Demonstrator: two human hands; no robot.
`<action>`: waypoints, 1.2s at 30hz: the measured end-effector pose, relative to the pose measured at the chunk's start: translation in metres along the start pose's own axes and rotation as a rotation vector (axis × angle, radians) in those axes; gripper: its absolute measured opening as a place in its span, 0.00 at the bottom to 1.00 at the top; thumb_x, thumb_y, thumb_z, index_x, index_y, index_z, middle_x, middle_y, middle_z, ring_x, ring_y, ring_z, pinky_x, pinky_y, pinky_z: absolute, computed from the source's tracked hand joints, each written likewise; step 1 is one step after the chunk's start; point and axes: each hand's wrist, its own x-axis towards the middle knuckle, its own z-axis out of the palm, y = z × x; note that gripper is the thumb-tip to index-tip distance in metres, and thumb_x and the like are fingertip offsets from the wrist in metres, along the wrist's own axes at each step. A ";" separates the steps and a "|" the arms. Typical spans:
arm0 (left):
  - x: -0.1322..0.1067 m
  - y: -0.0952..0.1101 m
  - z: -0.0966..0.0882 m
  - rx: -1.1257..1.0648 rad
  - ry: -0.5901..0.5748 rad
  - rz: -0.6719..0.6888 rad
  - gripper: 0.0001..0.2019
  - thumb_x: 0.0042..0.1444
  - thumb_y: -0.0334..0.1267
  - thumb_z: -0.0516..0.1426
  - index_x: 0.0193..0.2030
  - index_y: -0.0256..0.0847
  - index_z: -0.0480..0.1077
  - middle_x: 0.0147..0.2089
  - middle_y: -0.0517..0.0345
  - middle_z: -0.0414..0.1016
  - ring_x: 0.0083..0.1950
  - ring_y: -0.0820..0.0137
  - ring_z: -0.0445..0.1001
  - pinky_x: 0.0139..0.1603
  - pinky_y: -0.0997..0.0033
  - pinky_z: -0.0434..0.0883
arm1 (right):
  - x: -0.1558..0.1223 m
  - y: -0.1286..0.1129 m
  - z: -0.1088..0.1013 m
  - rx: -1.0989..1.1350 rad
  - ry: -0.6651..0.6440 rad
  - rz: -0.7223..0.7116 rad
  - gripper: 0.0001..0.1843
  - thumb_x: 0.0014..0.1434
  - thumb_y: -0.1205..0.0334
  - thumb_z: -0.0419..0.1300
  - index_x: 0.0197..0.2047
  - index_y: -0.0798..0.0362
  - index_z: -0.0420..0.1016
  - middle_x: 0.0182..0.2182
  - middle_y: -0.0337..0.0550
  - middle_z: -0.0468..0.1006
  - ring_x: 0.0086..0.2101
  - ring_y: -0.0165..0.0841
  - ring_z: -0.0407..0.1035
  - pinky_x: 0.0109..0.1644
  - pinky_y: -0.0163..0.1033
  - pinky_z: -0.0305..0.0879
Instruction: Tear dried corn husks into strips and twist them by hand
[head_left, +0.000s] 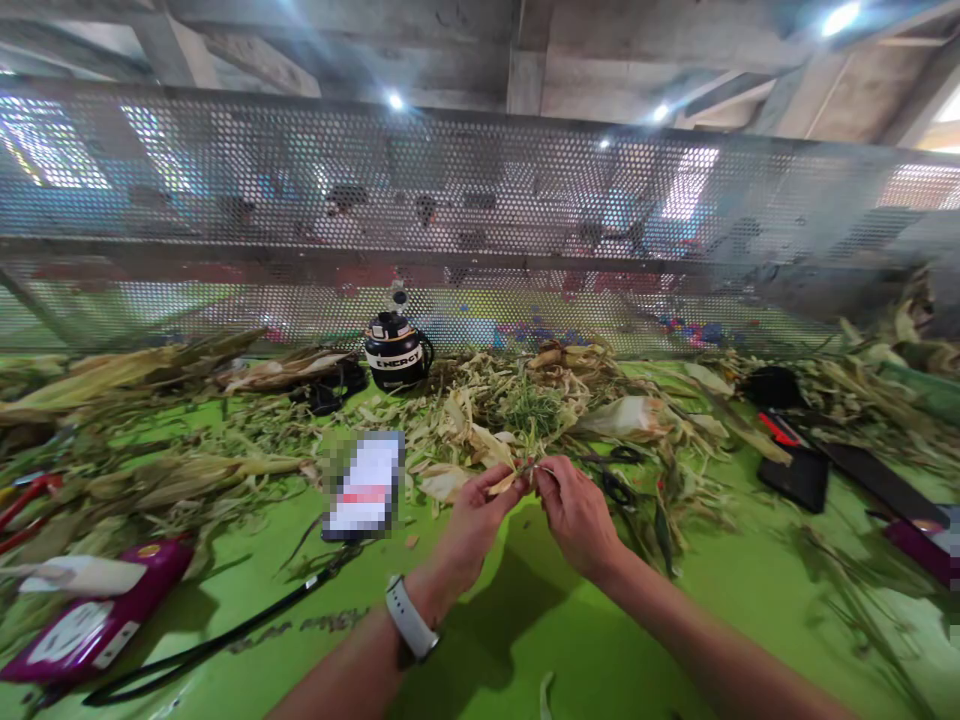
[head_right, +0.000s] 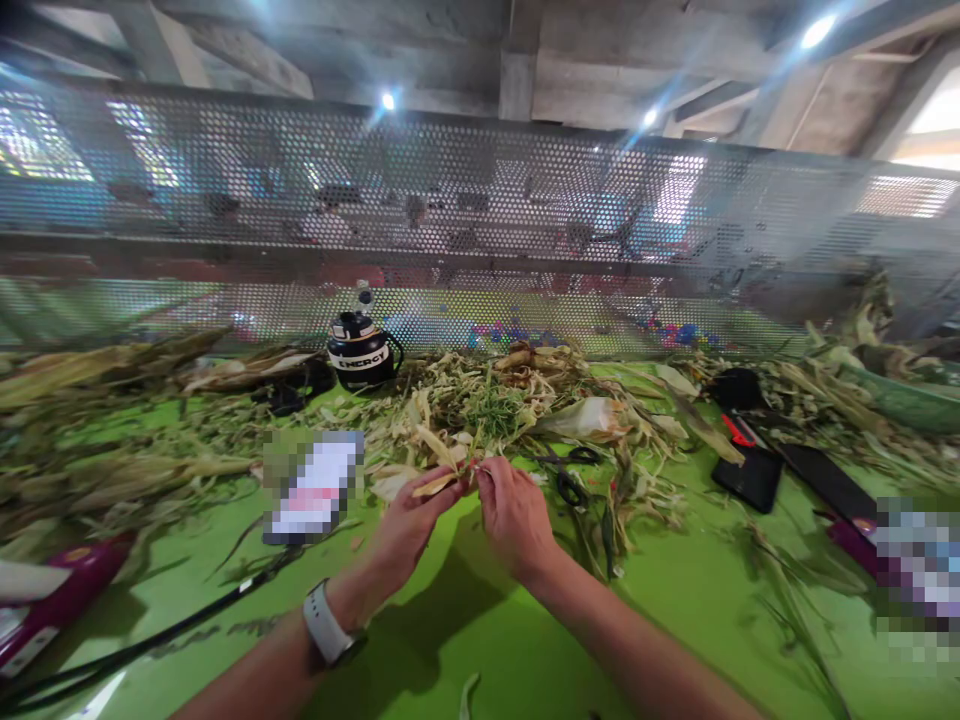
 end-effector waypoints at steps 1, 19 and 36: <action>-0.001 0.000 0.000 -0.028 0.020 -0.020 0.09 0.39 0.36 0.67 0.30 0.40 0.77 0.33 0.57 0.79 0.39 0.69 0.73 0.45 0.71 0.66 | 0.000 0.001 0.001 0.014 -0.005 0.030 0.11 0.66 0.61 0.45 0.37 0.52 0.66 0.26 0.42 0.74 0.26 0.34 0.69 0.32 0.37 0.62; 0.005 -0.002 -0.002 -0.224 0.126 -0.037 0.21 0.33 0.34 0.70 0.35 0.40 0.68 0.27 0.66 0.75 0.33 0.77 0.73 0.42 0.76 0.68 | 0.003 -0.002 -0.001 0.277 0.065 0.002 0.06 0.62 0.62 0.51 0.34 0.52 0.66 0.34 0.46 0.73 0.38 0.35 0.68 0.42 0.40 0.65; 0.002 -0.007 -0.001 -0.335 -0.085 -0.235 0.04 0.40 0.27 0.60 0.26 0.36 0.74 0.32 0.54 0.77 0.36 0.70 0.73 0.46 0.67 0.69 | 0.011 0.005 -0.014 0.514 -0.142 0.132 0.10 0.62 0.58 0.47 0.35 0.53 0.66 0.36 0.46 0.74 0.40 0.35 0.68 0.45 0.41 0.64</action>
